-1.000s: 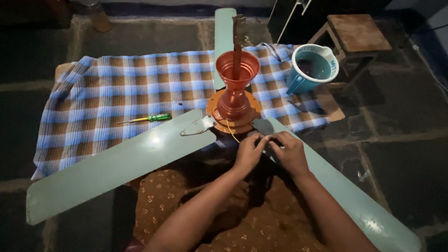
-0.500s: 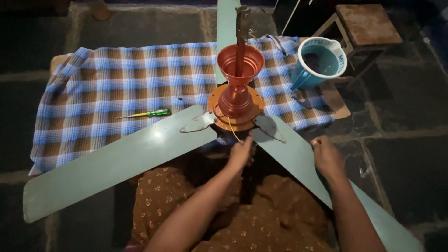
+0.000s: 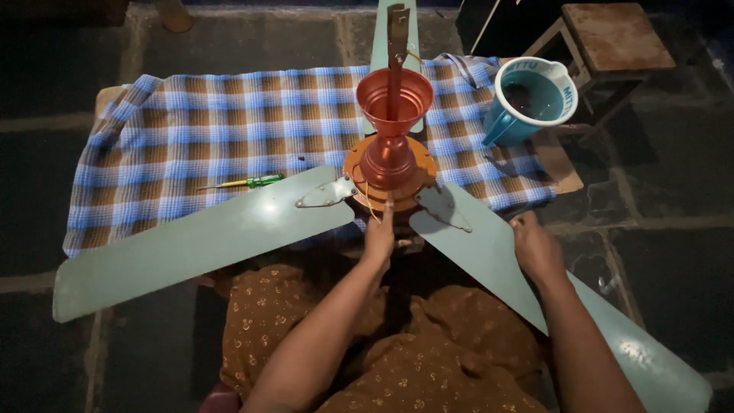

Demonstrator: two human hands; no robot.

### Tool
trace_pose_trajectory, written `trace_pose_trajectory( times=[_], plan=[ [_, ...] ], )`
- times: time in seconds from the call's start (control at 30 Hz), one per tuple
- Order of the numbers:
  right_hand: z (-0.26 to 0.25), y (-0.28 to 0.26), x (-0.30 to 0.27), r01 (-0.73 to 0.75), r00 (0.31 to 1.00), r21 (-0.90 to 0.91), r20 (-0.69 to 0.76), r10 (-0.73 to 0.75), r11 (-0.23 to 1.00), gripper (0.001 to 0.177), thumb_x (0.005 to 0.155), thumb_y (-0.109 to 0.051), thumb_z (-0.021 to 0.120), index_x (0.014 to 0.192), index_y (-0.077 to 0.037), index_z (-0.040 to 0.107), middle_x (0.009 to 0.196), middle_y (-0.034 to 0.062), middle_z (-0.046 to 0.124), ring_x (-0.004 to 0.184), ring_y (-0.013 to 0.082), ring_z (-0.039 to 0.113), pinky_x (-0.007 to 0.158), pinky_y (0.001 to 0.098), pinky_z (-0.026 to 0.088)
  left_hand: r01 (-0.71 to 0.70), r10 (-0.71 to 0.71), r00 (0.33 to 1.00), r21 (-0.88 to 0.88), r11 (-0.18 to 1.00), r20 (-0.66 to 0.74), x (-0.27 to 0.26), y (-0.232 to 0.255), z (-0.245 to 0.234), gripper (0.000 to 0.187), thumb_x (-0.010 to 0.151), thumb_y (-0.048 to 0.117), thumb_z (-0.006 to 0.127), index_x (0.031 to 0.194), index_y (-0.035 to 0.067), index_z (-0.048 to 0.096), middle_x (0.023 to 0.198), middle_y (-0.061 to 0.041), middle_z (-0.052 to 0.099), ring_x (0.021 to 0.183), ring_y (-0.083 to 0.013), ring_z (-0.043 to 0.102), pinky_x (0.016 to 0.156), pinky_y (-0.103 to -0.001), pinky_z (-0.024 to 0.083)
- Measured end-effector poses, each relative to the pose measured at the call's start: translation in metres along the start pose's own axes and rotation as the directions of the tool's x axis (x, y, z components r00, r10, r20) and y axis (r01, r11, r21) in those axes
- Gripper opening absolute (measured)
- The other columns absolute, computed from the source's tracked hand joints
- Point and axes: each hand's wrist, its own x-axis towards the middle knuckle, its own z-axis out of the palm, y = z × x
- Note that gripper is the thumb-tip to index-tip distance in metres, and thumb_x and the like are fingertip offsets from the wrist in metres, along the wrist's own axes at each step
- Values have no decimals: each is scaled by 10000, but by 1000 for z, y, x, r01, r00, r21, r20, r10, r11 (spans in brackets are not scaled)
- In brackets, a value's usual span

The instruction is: The person attaches three fan blades to a ceiling fan motor housing using a screwdriver. They secure each blade with screws and then handle the pull chain.

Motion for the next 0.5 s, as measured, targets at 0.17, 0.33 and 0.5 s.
trace_pose_trajectory(
  times=[0.17,0.33,0.5],
  plan=[
    [1,1,6,3,999,-11,49,-2,1000,364,1075,-329,468,1241,-34,602,1056,299,712,1007,484,672,896,545,513,9,-9,1000,17,1000,-29,-1,3,0,587,1041,532,535,906,-34,618,702,8,460,588,-133,546,538,-363,648],
    [-2,-1,11,-52,995,34,91,49,998,386,1073,-343,457,1260,-34,596,1104,293,703,1041,468,674,921,529,509,33,-33,999,-19,999,-37,-7,9,3,511,979,523,506,986,28,631,803,-1,627,657,-146,673,542,-353,621],
    [-5,-3,12,-28,997,56,77,23,998,386,1071,-334,475,1260,-24,609,1127,305,696,1065,478,661,931,527,505,-10,9,998,-9,1000,-68,-5,6,3,604,1056,534,507,1049,-62,610,822,-61,526,652,-177,584,517,-361,615]
  ],
)
